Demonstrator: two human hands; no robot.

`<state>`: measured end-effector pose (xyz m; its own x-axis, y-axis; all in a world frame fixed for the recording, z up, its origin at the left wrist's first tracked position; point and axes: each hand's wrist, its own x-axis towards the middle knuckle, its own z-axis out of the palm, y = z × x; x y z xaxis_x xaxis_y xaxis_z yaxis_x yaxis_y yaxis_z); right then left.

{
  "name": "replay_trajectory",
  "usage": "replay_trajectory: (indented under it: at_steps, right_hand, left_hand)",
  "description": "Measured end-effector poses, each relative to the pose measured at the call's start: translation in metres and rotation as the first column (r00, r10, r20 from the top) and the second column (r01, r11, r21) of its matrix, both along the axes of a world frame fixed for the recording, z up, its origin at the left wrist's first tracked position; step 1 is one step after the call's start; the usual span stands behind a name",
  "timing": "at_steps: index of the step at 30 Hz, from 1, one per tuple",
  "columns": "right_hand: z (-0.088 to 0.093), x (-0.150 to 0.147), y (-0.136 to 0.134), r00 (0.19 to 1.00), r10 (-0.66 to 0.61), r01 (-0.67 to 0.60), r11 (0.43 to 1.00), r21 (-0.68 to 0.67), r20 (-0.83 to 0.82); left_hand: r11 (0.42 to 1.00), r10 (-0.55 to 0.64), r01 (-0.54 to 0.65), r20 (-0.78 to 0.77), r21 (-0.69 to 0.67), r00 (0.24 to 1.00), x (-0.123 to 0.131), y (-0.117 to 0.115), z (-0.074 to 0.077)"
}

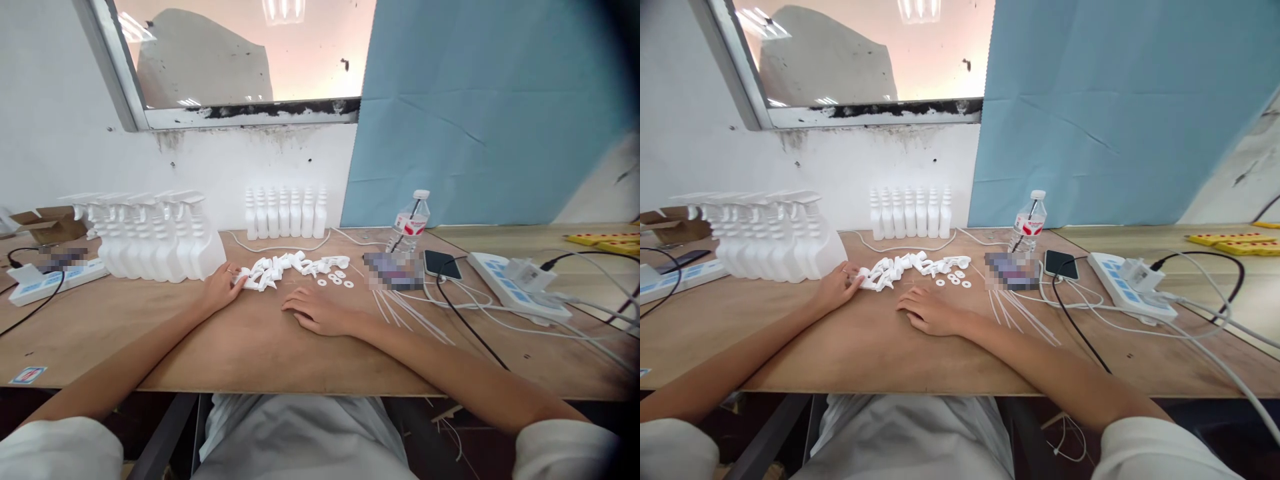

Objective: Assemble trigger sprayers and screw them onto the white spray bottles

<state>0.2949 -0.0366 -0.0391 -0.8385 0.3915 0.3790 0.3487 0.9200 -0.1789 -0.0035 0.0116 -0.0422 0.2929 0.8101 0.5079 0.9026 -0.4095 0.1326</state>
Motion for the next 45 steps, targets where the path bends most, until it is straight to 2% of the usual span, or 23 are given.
replay_trajectory:
  at_steps: [6, 13, 17, 19, 22, 24, 26, 28, 30, 32, 34, 37, 39, 42, 45]
  right_hand:
    - [-0.001, 0.001, 0.001, 1.000, 0.006, -0.006, 1.000, -0.005, 0.016]
    - [0.001, 0.000, -0.001, 1.000, -0.004, 0.005, 1.000, -0.009, 0.021]
    - [0.006, 0.002, -0.002, 0.996, -0.006, 0.002, 0.999, 0.051, 0.084]
    - [0.011, 0.009, 0.002, 0.987, -0.046, 0.028, 0.992, 0.124, 0.152]
    - [0.021, 0.027, 0.013, 0.956, -0.211, 0.158, 0.956, 0.249, 0.203]
    - [0.027, 0.042, 0.024, 0.917, -0.351, 0.295, 0.916, 0.274, 0.188]
    - [0.029, 0.056, 0.034, 0.876, -0.452, 0.407, 0.879, 0.248, 0.168]
    - [0.028, 0.067, 0.042, 0.856, -0.494, 0.460, 0.862, 0.211, 0.150]
    - [0.023, 0.073, 0.047, 0.861, -0.491, 0.465, 0.866, 0.185, 0.135]
    - [0.016, 0.075, 0.051, 0.875, -0.467, 0.445, 0.880, 0.168, 0.130]
    - [0.010, 0.075, 0.054, 0.888, -0.442, 0.423, 0.894, 0.149, 0.126]
    - [0.004, 0.073, 0.058, 0.909, -0.410, 0.404, 0.911, 0.086, 0.069]
    - [0.002, 0.071, 0.059, 0.904, -0.427, 0.427, 0.904, 0.010, -0.008]
    - [0.006, 0.063, 0.052, 0.873, -0.466, 0.460, 0.885, -0.075, -0.143]
    - [0.015, 0.049, 0.036, 0.867, -0.404, 0.409, 0.911, -0.048, -0.291]
  left_hand:
    - [0.994, -0.032, 0.041, 0.091, -0.103, 0.995, 0.006, 0.019, -0.003]
    - [0.979, -0.085, 0.109, 0.141, -0.170, 0.986, -0.001, 0.015, -0.002]
    - [0.972, -0.052, 0.105, 0.242, -0.211, 0.969, -0.005, 0.011, 0.002]
    - [0.981, -0.036, 0.091, 0.301, -0.170, 0.953, -0.007, 0.008, 0.004]
    - [0.992, -0.123, 0.118, 0.376, 0.036, 0.919, -0.005, -0.002, 0.006]
    - [0.968, -0.238, 0.181, 0.397, 0.176, 0.886, 0.003, -0.013, 0.006]
    - [0.936, -0.344, 0.271, 0.410, 0.226, 0.845, 0.016, -0.024, 0.004]
    - [0.897, -0.441, 0.405, 0.422, 0.177, 0.792, 0.034, -0.033, 0.002]
    - [0.827, -0.533, 0.554, 0.435, 0.090, 0.725, 0.056, -0.037, 0.000]
    - [0.758, -0.592, 0.651, 0.463, 0.042, 0.659, 0.078, -0.038, 0.000]
    - [0.725, -0.594, 0.689, 0.502, -0.004, 0.629, 0.096, -0.036, 0.001]
    - [0.708, -0.556, 0.694, 0.500, -0.133, 0.664, 0.107, -0.036, 0.004]
    - [0.695, -0.561, 0.698, 0.476, -0.173, 0.677, 0.105, -0.038, 0.004]
    - [0.660, -0.595, 0.733, 0.481, -0.164, 0.643, 0.096, -0.041, 0.003]
    - [0.636, -0.599, 0.752, 0.504, -0.175, 0.623, 0.092, -0.043, 0.002]
